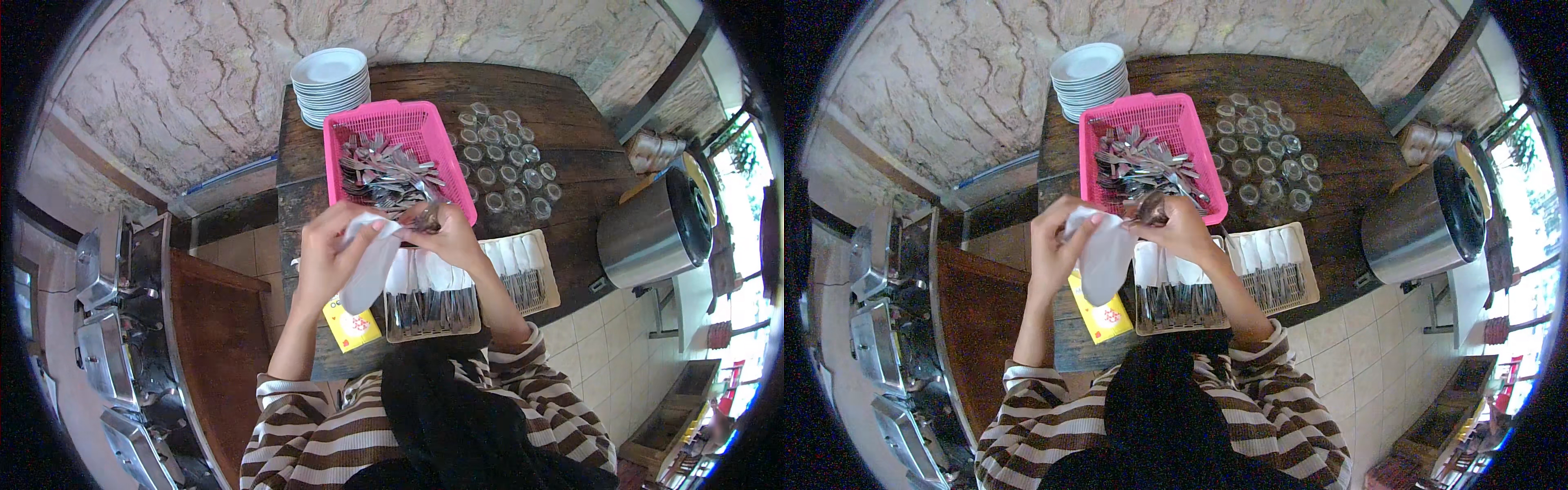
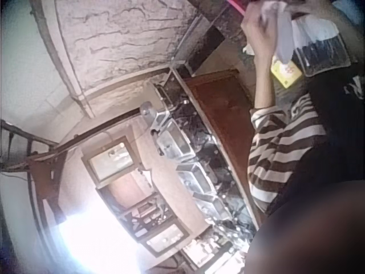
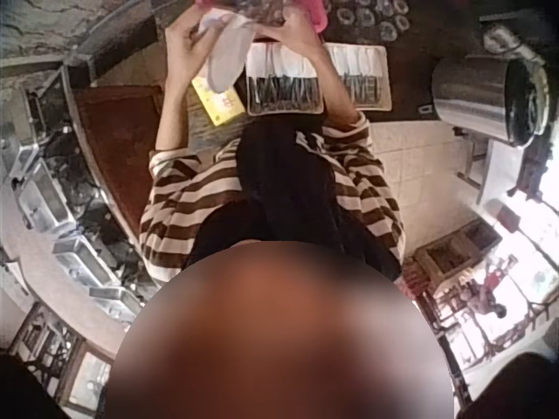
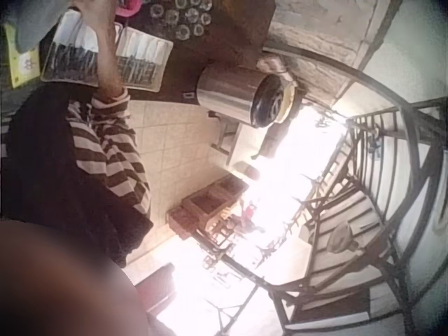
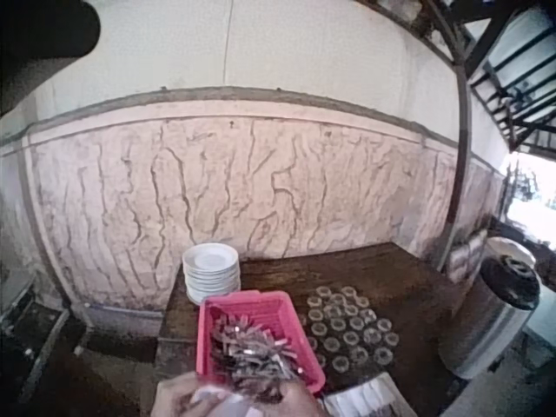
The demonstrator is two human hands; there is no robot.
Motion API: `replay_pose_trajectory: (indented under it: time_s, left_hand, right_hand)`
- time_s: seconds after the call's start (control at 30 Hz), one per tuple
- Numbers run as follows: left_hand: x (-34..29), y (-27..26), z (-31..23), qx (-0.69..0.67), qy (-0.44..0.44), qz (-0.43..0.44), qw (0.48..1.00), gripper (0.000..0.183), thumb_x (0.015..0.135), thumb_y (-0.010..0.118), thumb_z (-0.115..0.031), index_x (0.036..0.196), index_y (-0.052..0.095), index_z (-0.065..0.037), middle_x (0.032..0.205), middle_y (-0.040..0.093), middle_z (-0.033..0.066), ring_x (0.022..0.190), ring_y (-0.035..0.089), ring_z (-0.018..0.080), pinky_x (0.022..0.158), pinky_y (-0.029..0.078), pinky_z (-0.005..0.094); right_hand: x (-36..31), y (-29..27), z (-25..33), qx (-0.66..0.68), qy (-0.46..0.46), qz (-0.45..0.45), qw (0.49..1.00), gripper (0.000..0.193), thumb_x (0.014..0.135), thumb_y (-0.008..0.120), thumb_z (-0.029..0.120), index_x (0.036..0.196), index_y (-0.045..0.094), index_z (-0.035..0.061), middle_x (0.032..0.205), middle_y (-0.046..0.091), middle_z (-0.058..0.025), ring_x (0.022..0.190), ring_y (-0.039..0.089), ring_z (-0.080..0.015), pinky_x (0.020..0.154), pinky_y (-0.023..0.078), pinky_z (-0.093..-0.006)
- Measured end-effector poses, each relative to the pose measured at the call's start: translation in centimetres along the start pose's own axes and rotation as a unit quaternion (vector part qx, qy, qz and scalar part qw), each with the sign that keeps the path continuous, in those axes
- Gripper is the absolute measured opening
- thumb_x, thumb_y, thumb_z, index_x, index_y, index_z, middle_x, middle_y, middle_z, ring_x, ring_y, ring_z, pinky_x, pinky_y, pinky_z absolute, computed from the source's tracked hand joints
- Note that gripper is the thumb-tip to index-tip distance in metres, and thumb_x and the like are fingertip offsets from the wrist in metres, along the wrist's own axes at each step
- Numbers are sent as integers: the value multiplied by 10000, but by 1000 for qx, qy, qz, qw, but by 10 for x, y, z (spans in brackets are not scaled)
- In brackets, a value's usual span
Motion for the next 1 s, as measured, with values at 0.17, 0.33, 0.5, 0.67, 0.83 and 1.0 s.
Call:
replay_pose_trajectory:
  time_s: [0.17, 0.33, 0.5, 0.67, 0.83, 1.0]
  left_hand:
    - [-33, 16, -43, 34, 81, 138, 987, 164, 664, 591, -64, 826, 605, -43, 741, 572, 88, 648, 564, 184, 529, 445, 259]
    - [-25, 10, -31, -32, 121, 89, 988, 159, 664, 613, -78, 816, 599, -34, 766, 584, 89, 743, 560, 199, 649, 443, 287]
    - [-10, 44, 64, -169, -42, 22, 984, 399, 769, 517, -248, 1094, 438, -30, 1101, 459, 128, 984, 458, 217, 861, 336, 322]
    - [-74, 164, 131, -500, -372, 255, 740, 613, 824, 230, -491, 1245, 189, -47, 1224, 316, 159, 1120, 337, 229, 948, 238, 350]
    - [-79, 167, 136, -581, -347, 104, 729, 423, 805, 468, -183, 1173, 314, -44, 1138, 409, 126, 1010, 439, 177, 880, 342, 307]
    - [-89, 128, 170, -514, -374, -26, 772, 470, 744, 536, -42, 1164, 326, -63, 986, 496, 44, 897, 492, 120, 782, 409, 278]
  right_hand:
    - [-2, -27, 14, 25, -53, -128, 990, 77, 675, 604, 21, 744, 579, -2, 676, 581, -28, 568, 506, -46, 477, 383, -192]
    - [-14, -52, 32, 60, -130, -186, 972, 178, 612, 511, -111, 748, 567, -12, 584, 495, 1, 475, 366, -21, 437, 279, -168]
    - [-22, -60, 43, 54, -154, -209, 964, 257, 566, 424, -164, 722, 557, -8, 632, 497, -3, 509, 341, -33, 486, 289, -176]
    - [-32, -67, 27, 142, -146, -222, 954, 186, 610, 529, -114, 762, 532, -6, 722, 526, -35, 622, 470, -68, 576, 366, -184]
    - [-52, -75, 10, 152, -104, -250, 951, 168, 622, 573, -69, 759, 507, 2, 741, 521, -41, 674, 498, -90, 602, 388, -195]
    - [-73, -90, -12, 167, -104, -293, 936, 133, 639, 539, -63, 738, 492, 13, 700, 505, -23, 622, 474, -78, 555, 363, -184]
Point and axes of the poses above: each hand's wrist, its own x-axis towards the middle knuckle, its own y-axis out of the palm, z = x × y, the point moved 10 cm from there along x, towards the middle knuckle
